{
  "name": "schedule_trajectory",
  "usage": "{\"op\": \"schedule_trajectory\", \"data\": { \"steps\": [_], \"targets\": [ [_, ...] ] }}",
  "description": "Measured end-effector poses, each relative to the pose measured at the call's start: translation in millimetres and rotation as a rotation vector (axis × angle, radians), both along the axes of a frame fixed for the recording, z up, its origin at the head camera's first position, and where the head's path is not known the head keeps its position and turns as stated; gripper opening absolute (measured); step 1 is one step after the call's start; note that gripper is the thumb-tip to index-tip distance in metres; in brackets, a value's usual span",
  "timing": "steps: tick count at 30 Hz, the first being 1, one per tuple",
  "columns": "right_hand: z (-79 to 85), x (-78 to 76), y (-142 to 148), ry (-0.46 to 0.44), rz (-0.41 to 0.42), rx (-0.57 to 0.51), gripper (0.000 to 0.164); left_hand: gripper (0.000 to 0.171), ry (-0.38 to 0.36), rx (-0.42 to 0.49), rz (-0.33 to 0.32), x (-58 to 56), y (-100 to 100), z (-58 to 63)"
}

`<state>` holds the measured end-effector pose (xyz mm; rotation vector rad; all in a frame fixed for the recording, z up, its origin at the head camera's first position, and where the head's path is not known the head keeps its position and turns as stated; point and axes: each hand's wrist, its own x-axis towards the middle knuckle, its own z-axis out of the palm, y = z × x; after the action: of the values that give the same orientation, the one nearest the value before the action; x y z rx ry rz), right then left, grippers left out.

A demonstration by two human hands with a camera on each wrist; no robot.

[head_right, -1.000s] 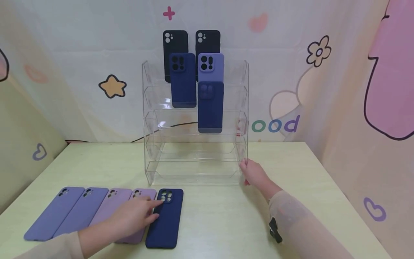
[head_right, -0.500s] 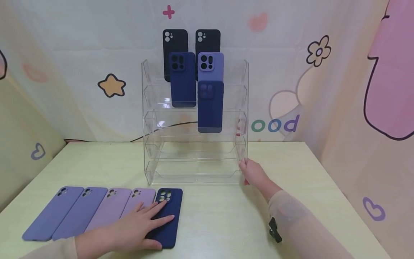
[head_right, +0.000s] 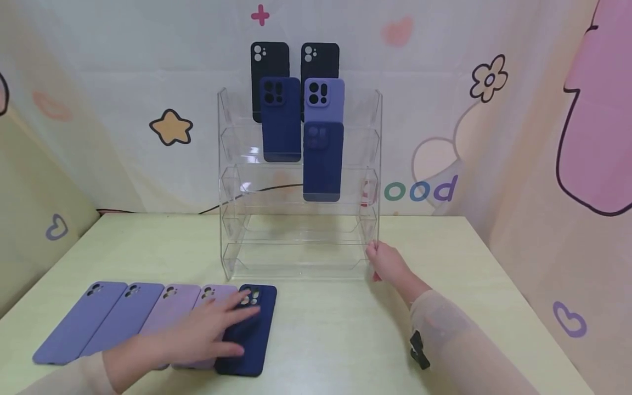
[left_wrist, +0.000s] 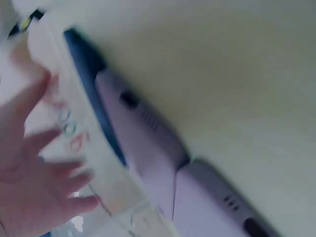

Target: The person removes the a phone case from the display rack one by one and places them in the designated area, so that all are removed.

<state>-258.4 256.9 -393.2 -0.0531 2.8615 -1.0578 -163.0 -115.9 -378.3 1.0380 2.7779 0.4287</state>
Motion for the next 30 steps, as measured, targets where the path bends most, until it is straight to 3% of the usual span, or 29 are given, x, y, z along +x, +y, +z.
{"op": "schedule_trajectory", "data": {
  "steps": [2,4,6,8,10,12,16,19,24,28,30],
  "targets": [
    [0.3,0.0,-1,-0.005,-0.003,0.001,0.028,0.072,0.072,0.171,0.135,-12.0,-2,7.4],
    [0.8,-0.1,-3,-0.011,-0.003,0.002,0.029,0.078,0.083,0.337,0.283,-27.7,-6,15.5],
    [1.4,-0.3,-4,-0.011,0.004,0.005,0.031,0.084,-0.003,0.467,0.404,-46.6,-11,23.3],
    [2.4,0.0,-4,-0.007,0.007,0.01,0.034,0.087,-0.141,0.545,0.467,-65.5,-16,30.0],
    [3.9,1.1,-2,-0.005,0.014,0.013,0.038,0.087,-0.302,0.594,0.476,-83.4,-18,33.6],
    [6.5,3.0,0,-0.003,0.028,0.021,0.045,0.085,-0.442,0.627,0.438,-98.5,-17,34.6],
    [17.4,4.8,4,0.002,0.024,0.047,0.062,0.076,-0.605,0.622,0.372,-118.0,-14,30.4],
    [30.8,3.8,4,0.095,-0.022,0.051,0.066,0.067,-0.629,0.576,0.37,-127.3,-14,21.8],
    [55.0,0.5,-4,0.388,-0.111,-0.022,0.051,0.061,-0.632,0.523,0.349,-132.3,-19,8.9],
    [75.4,-5.8,-14,0.593,-0.15,-0.117,0.044,0.062,-0.618,0.509,0.338,-132.8,-20,8.1],
    [87.0,-10.5,-20,0.623,-0.138,-0.143,0.041,0.063,-0.623,0.502,0.341,-133.9,-19,8.7]
  ]
}}
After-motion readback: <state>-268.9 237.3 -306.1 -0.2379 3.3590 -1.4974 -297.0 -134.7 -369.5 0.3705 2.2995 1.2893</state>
